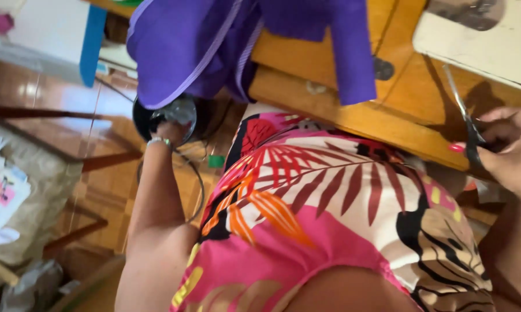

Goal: Folding and cutting purple fabric strips into smaller pieces at a sewing workstation.

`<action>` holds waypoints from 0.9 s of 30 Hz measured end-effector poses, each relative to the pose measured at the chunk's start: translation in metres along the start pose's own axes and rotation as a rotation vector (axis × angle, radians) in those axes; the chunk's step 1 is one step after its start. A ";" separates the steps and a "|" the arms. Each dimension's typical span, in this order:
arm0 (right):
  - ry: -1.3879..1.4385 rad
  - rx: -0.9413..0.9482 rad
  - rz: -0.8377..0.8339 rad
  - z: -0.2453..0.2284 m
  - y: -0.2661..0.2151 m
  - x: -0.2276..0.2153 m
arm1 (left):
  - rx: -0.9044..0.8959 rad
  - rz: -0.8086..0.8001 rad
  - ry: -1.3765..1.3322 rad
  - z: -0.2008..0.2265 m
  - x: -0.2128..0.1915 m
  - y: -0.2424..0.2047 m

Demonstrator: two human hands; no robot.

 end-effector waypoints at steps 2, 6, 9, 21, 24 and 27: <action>-0.321 -0.036 0.217 0.070 0.003 -0.037 | 0.818 -0.191 0.392 0.025 0.011 -0.007; -0.335 0.091 0.346 0.188 0.035 -0.093 | 1.600 0.078 0.387 0.088 -0.033 -0.082; -0.441 0.274 0.321 0.186 0.049 -0.104 | 1.285 -0.146 -0.059 0.169 -0.119 -0.223; -0.342 -0.321 0.377 0.044 0.025 -0.067 | 1.857 0.770 0.444 0.375 -0.143 -0.258; -0.408 -0.064 0.346 -0.040 -0.017 -0.039 | 2.058 0.736 0.294 0.409 -0.139 -0.234; -0.506 -0.139 0.347 -0.071 -0.039 -0.027 | 2.106 0.699 0.038 0.430 -0.139 -0.214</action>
Point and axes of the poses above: each hand's wrist, its own y-axis towards the middle knuckle, its own x-axis out of the palm, z = x × y, the point moved 2 cm from there along y, towards the middle knuckle, and after that the axes turned 12 degrees about x, right-handed, at the moved point
